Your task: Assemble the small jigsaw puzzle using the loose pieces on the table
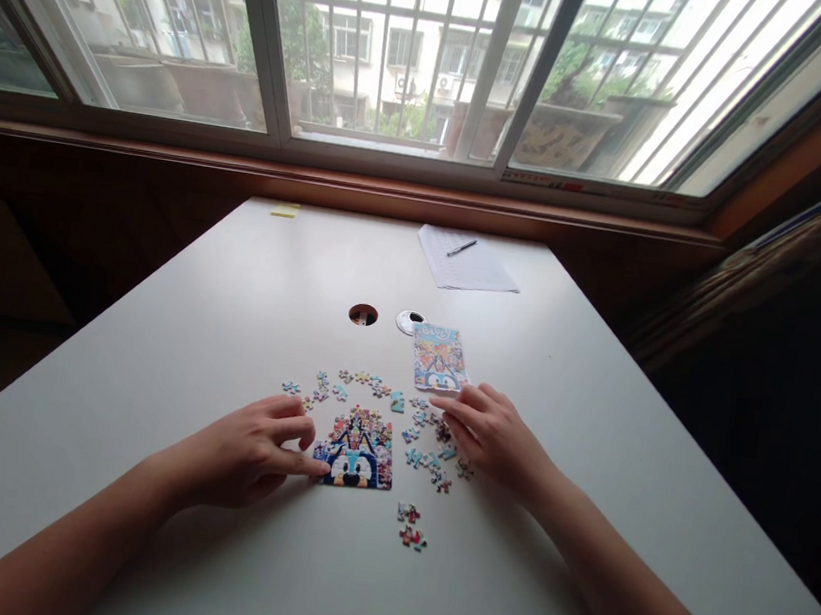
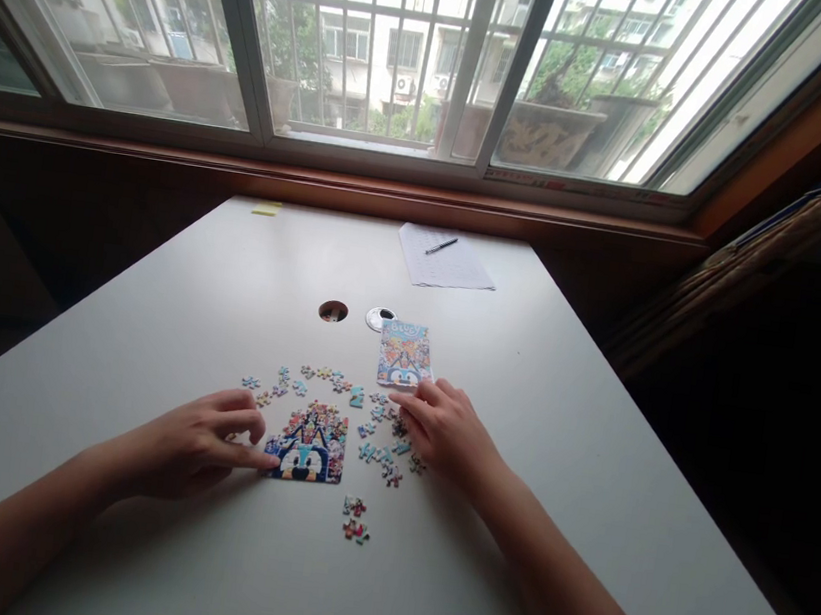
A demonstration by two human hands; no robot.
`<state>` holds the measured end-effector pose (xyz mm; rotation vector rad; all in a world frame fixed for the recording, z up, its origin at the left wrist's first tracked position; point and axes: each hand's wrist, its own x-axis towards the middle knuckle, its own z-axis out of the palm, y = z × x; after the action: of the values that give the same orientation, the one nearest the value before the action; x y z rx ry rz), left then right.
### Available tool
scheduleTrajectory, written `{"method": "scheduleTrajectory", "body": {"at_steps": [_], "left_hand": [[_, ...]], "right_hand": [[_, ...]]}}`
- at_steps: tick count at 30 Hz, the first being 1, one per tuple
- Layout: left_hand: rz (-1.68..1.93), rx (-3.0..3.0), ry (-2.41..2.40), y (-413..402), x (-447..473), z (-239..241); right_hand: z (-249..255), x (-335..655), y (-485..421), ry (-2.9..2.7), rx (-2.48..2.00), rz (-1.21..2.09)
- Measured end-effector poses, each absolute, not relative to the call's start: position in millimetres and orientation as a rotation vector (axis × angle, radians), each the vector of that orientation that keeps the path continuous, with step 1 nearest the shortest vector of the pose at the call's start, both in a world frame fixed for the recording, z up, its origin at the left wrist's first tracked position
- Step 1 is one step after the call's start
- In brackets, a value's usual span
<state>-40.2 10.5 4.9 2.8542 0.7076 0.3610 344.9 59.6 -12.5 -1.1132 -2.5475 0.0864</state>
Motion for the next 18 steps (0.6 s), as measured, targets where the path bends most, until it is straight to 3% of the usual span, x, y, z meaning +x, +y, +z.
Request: {"method": "scheduleTrajectory", "body": {"at_steps": [18], "left_hand": [[0.373,2.844,0.688,11.1,-39.9,5.7]], "right_hand": [[0.6,364.0,56.4,-2.593,-0.976,0.395]]}}
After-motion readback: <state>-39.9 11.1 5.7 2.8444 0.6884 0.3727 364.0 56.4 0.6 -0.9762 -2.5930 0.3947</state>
